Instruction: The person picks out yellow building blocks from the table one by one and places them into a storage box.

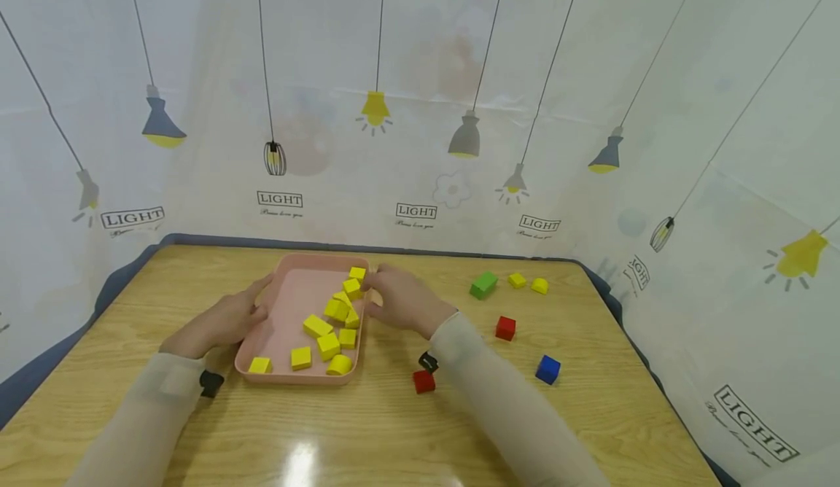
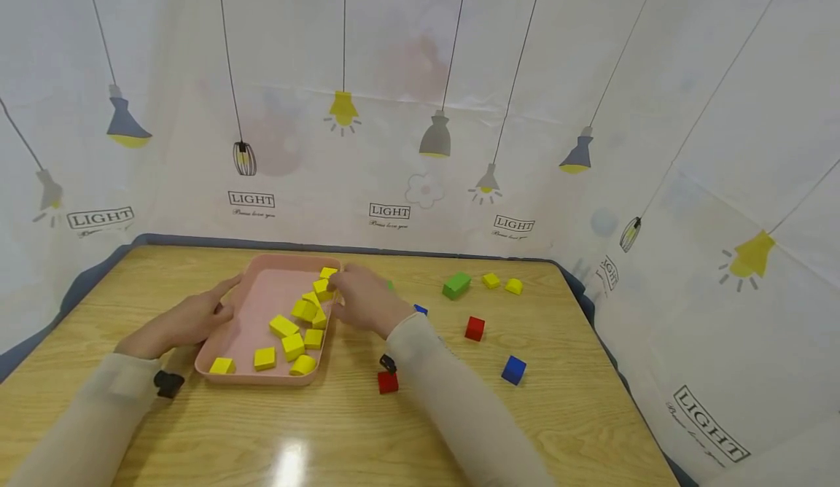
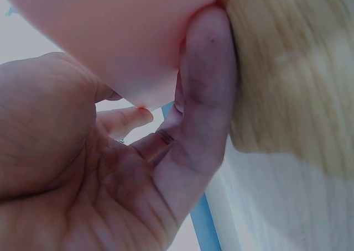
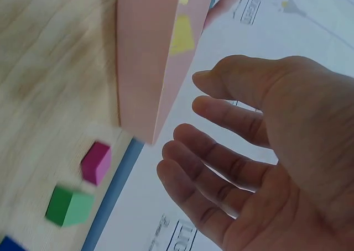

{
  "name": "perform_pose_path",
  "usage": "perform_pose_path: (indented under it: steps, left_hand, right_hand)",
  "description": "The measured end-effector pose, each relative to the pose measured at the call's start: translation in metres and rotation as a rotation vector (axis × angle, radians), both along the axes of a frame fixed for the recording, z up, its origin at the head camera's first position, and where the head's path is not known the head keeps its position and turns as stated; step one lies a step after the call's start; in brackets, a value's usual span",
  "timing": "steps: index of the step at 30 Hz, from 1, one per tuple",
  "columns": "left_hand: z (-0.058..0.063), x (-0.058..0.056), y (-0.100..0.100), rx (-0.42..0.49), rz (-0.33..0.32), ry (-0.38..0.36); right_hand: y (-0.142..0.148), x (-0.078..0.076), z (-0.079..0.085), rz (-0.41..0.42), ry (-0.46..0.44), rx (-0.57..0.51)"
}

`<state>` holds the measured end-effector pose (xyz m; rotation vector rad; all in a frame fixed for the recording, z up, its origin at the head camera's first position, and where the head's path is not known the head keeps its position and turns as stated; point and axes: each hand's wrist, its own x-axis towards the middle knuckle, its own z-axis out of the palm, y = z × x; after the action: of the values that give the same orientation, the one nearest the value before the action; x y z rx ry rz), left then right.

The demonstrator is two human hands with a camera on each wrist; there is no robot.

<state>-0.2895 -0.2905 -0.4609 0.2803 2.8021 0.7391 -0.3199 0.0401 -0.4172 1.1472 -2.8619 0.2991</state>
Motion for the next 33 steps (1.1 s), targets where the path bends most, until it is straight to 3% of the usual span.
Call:
perform_pose_path:
  steps: [11,16,24,33]
  left_hand:
    - [-0.003,-0.001,-0.001,0.009,-0.004,0.021]
    - [-0.003,-0.002,-0.001,0.013,0.002,0.013]
    - [-0.003,0.000,-0.002,0.016,0.014,-0.012]
    - [-0.003,0.000,-0.002,0.004,-0.001,0.004]
  right_hand:
    - [0.070,-0.027,-0.006,-0.187,-0.032,-0.030]
    - [0.107,-0.037,-0.007,-0.247,0.014,-0.068]
    - [0.166,-0.054,-0.012,-0.387,-0.020,-0.108]
    - [0.224,-0.066,-0.022,-0.467,-0.036,-0.102]
